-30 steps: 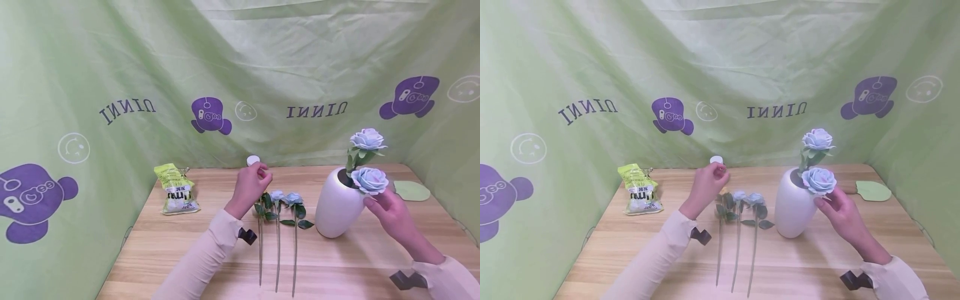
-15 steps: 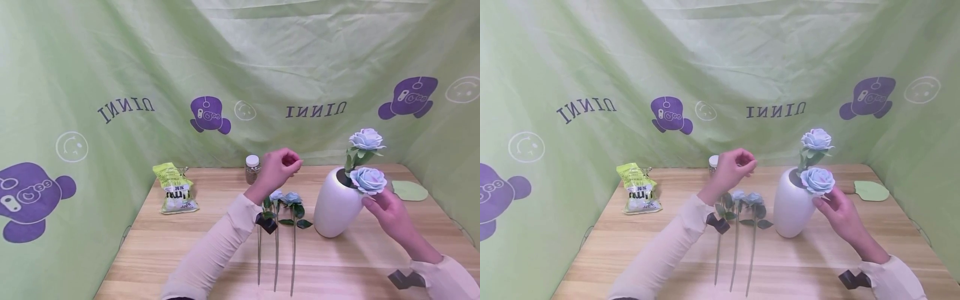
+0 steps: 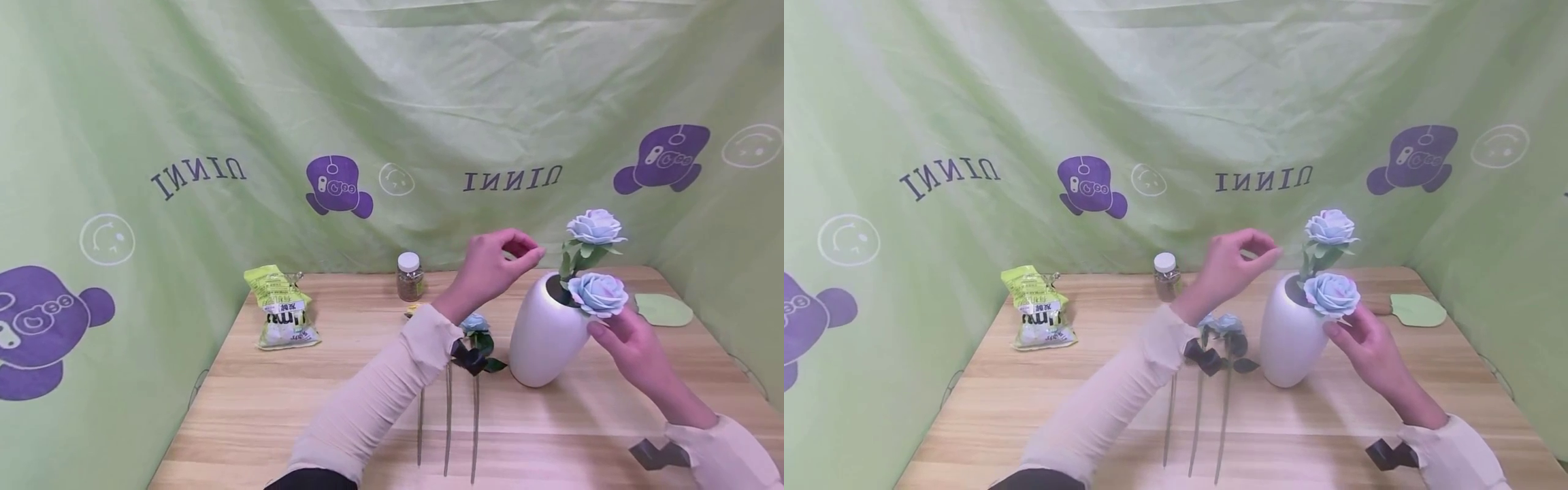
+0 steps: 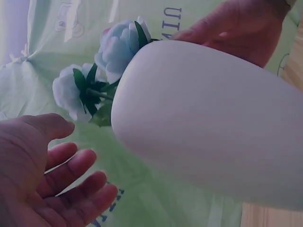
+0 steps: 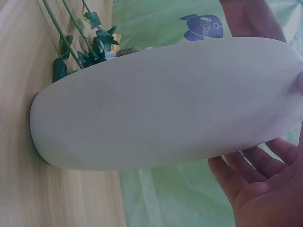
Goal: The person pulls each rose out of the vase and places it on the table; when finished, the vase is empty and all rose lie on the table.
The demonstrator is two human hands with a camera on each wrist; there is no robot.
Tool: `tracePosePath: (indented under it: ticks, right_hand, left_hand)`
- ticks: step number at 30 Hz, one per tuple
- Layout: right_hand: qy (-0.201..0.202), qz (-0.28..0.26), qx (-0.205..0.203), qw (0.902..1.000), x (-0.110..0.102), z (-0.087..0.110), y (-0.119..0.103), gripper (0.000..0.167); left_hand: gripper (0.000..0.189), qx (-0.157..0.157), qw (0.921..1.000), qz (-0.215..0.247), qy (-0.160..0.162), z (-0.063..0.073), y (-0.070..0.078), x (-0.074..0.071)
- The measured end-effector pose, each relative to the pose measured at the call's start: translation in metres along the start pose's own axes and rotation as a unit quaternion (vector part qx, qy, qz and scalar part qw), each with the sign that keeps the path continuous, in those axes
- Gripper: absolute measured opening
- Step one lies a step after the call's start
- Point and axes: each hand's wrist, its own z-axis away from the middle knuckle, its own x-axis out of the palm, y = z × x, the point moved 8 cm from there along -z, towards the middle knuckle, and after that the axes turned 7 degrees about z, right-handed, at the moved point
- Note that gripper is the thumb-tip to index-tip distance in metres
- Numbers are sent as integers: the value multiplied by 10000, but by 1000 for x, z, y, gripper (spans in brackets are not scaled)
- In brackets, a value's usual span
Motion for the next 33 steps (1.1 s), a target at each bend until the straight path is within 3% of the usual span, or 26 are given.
tracePosePath:
  ticks: [5,10,17,20,24,30,33]
  right_hand:
    - [-35,26,77,10000,0,-1,2,60]
    - [-75,1,111,9999,0,-1,2,61]
    - [-137,126,122,9998,1,-1,1,62]
    - [-106,-109,84,9998,1,0,1,64]
    - [-24,-344,-3,9994,0,0,2,66]
    - [-4,-507,-127,9986,0,-1,0,67]
    - [25,-429,-162,9989,0,-2,-1,66]
  left_hand:
    - [32,-320,9992,-22,-255,-12,7,14]
    - [42,-726,9947,177,-713,-18,6,33]
    - [41,-1134,9869,817,-807,-24,2,47]
    - [39,-1233,9802,1282,-871,-25,2,52]
    - [34,-1278,9693,1900,-894,-26,-1,56]
    - [34,-943,9603,2541,-660,-26,-2,53]
    - [32,-799,9491,3003,-512,-26,-2,50]
